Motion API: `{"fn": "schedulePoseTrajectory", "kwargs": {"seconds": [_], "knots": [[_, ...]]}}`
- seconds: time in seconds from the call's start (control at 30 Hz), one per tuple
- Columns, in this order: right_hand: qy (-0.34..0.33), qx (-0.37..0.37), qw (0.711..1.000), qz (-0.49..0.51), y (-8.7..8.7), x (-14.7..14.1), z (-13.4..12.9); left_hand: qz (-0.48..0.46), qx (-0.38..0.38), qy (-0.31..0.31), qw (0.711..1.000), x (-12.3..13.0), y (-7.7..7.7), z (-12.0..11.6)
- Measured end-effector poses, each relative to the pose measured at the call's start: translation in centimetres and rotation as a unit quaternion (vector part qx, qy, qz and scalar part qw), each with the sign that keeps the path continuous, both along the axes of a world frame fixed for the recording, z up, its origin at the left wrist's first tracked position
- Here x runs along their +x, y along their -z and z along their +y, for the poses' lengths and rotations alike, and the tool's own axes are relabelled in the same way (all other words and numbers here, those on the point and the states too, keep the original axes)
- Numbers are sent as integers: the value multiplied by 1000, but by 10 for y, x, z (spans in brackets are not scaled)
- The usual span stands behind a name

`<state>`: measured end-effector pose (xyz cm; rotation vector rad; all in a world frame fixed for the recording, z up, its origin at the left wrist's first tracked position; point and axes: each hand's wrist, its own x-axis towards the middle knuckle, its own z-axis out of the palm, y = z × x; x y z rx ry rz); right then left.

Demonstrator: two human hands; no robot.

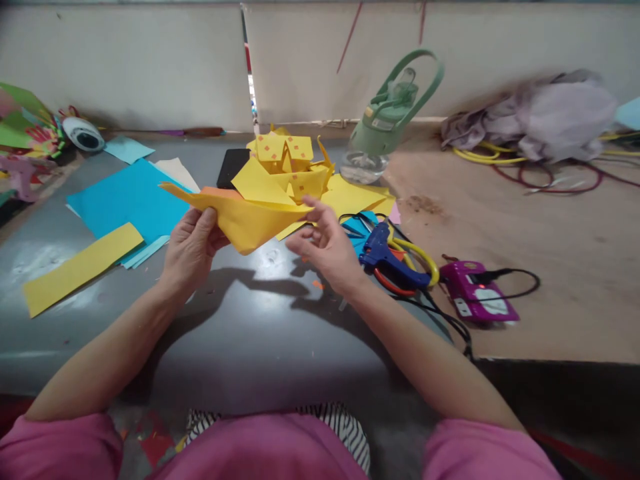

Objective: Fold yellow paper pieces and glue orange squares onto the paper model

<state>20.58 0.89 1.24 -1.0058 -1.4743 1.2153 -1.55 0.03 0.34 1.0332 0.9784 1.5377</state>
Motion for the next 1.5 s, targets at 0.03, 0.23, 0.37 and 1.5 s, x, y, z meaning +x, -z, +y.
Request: {"fn": "schedulePoseTrajectory", "kwargs": {"seconds": [0.03,0.23,0.37,1.5], "knots": [[-26,-21,999,-26,2,-2,-2,-8,-4,1,1000,3,1,-2],[-45,-82,993,-77,15,-18,-20,0,8,43,999,19,3,-18],[-26,-103,994,-24,17,-20,-22,3,6,60,998,20,4,-19],[64,-17,997,42,-1,-9,-15,47,21,0,999,11,1,-21]]}}
